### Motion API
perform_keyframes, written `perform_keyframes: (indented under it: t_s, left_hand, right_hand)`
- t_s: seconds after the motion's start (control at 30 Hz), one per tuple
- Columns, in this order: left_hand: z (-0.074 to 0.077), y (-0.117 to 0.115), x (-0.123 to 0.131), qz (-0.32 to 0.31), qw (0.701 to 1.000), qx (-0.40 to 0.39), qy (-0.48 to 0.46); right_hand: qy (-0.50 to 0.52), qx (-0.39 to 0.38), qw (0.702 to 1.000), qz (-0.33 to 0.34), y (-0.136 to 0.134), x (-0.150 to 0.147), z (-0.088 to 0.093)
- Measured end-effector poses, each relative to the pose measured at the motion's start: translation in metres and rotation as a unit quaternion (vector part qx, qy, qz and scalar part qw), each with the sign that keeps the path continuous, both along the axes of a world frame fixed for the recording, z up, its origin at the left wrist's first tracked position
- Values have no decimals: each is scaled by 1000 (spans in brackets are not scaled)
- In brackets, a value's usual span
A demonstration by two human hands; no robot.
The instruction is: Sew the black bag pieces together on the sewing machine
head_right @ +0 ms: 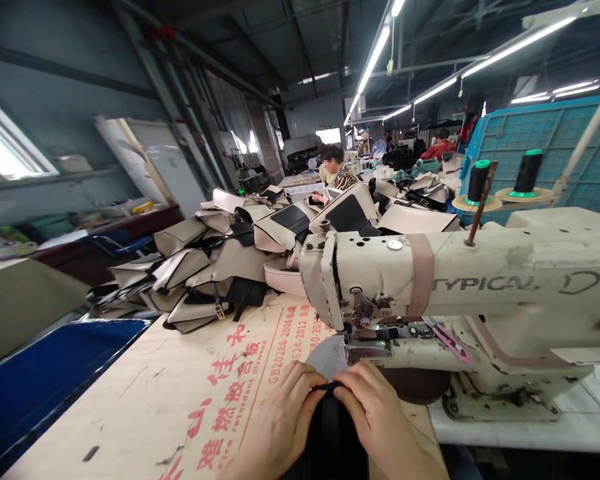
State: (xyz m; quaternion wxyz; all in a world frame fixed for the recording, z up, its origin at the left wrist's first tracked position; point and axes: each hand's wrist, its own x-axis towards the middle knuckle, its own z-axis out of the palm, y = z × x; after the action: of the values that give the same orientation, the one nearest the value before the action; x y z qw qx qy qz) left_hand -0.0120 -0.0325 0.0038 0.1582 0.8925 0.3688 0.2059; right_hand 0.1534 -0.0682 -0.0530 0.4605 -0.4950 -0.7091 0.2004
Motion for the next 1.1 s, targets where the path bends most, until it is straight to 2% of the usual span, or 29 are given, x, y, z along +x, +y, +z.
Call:
perform_keyframes:
  t_s: [0.13,0.23,0.37,0.47,0.67,0.8,0.9,0.97,1.03,1.1]
  left_hand:
    - [-8,0,-4,23,999,-27,-24]
    - [-15,3,-7,20,996,-71,-57]
    - [-23,7,-9,35,988,-132,-68]
    - [-26,9,-9,46,985,-146,-81]
    - [-21,5,-19,62,978,-185,-80]
    - [-18,-3,-31,24,981,-195,-8]
    - [-8,5,-32,-34,979,-174,102]
    - [5,18,-29,-77,958,-153,232]
    - [18,34,-28,-113,924,-141,336]
    - [25,46,-31,-138,920,-155,332]
  right_hand:
    - [-97,12,995,-12,6,0,-1]
    - [-113,1,994,-5,10,0,-5]
    - [-77,1,997,-3,12,-4,-13]
    - [-41,-9,999,10,13,-9,-21]
    - [16,-32,999,-9,16,-14,-31]
    - [14,-10,1000,-11,13,-13,-30]
    - [-29,-18,999,25,12,-13,-23]
    - [-52,-32,997,49,12,-14,-19]
    - [-41,-48,997,44,13,-16,-17]
    - [3,-60,998,12,13,-18,-19]
